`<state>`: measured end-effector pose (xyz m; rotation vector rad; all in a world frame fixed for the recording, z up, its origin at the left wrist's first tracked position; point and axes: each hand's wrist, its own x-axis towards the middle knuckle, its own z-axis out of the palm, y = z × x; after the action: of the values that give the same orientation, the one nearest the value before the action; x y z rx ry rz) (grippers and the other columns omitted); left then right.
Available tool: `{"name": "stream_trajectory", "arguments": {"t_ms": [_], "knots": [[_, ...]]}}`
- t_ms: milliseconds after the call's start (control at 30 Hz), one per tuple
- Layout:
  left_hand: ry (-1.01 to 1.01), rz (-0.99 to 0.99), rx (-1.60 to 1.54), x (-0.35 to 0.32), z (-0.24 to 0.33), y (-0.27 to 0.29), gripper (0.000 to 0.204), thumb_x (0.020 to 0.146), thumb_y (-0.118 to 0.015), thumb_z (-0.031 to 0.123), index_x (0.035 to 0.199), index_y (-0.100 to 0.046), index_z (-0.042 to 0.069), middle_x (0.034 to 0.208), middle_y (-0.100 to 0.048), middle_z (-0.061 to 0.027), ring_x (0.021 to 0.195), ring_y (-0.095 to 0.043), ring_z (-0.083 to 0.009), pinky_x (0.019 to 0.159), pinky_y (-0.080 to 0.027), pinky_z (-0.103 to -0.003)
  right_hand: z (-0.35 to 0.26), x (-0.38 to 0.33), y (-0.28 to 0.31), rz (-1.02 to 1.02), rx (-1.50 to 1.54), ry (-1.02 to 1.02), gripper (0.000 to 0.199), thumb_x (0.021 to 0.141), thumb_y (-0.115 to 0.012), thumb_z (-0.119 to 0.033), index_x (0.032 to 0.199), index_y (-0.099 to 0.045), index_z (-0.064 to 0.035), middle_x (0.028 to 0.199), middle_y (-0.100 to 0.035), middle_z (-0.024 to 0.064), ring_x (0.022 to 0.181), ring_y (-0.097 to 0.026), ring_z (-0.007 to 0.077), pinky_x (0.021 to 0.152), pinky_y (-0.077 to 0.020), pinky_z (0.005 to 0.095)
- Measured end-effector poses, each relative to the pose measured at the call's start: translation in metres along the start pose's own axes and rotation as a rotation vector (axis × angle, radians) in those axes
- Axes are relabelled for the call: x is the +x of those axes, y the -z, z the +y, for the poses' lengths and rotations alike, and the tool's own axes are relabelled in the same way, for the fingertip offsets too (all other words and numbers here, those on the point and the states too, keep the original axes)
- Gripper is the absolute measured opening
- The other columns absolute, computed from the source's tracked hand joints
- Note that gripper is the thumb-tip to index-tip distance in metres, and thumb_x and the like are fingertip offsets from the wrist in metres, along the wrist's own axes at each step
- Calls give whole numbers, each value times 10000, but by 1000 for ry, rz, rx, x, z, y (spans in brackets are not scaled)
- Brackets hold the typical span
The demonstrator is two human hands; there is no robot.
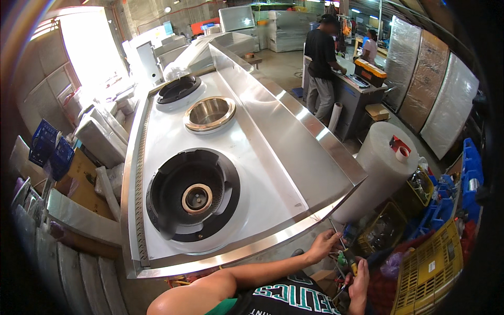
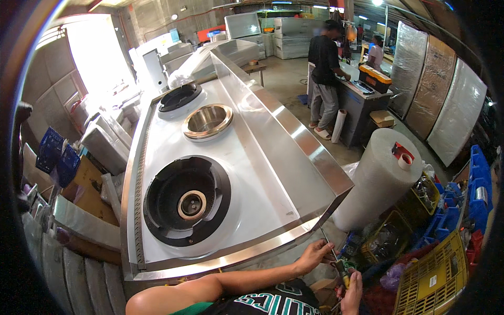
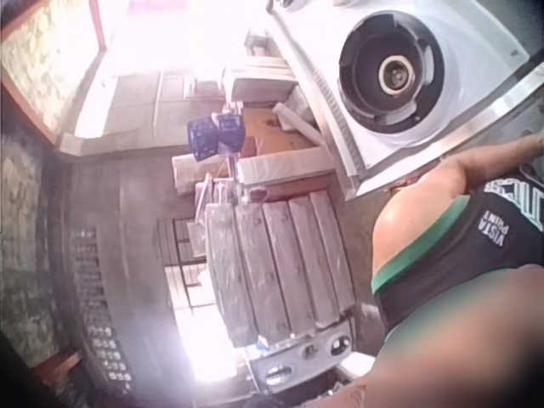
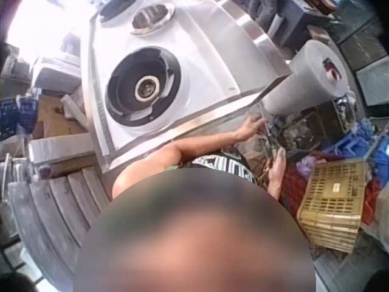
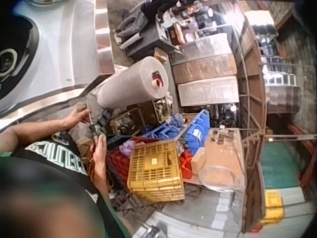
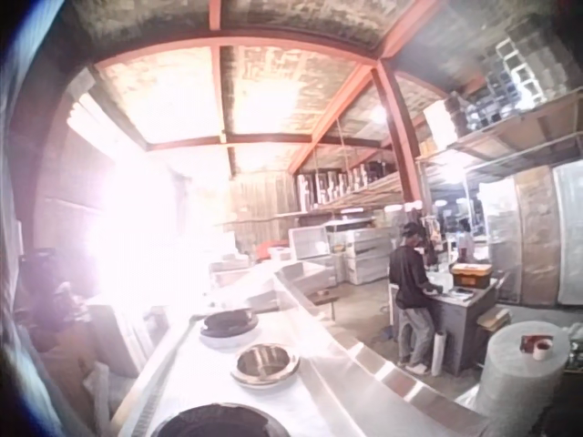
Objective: The person uses a screwdriver to fasten screws on the side of a stainless steel kitchen counter with built-in burners. They repeatedly tighten screws along the edge, occasionally repositioning the unit and walking around the workshop.
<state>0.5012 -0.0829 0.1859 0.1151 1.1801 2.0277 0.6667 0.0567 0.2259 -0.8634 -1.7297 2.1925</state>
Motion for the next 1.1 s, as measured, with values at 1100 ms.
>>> {"name": "stream_trajectory", "arguments": {"t_ms": [1100], "knots": [[94,11,29,3,5,6,264,1035,-583,322,1125,-609,75,1047,-721,-64,852,-679,-127,789,-526,-274,0,-3,-1,50,-272,275,486,982,-598,-506,1030,-575,-23,758,-589,109,591,-583,239,518,-460,370]]}}
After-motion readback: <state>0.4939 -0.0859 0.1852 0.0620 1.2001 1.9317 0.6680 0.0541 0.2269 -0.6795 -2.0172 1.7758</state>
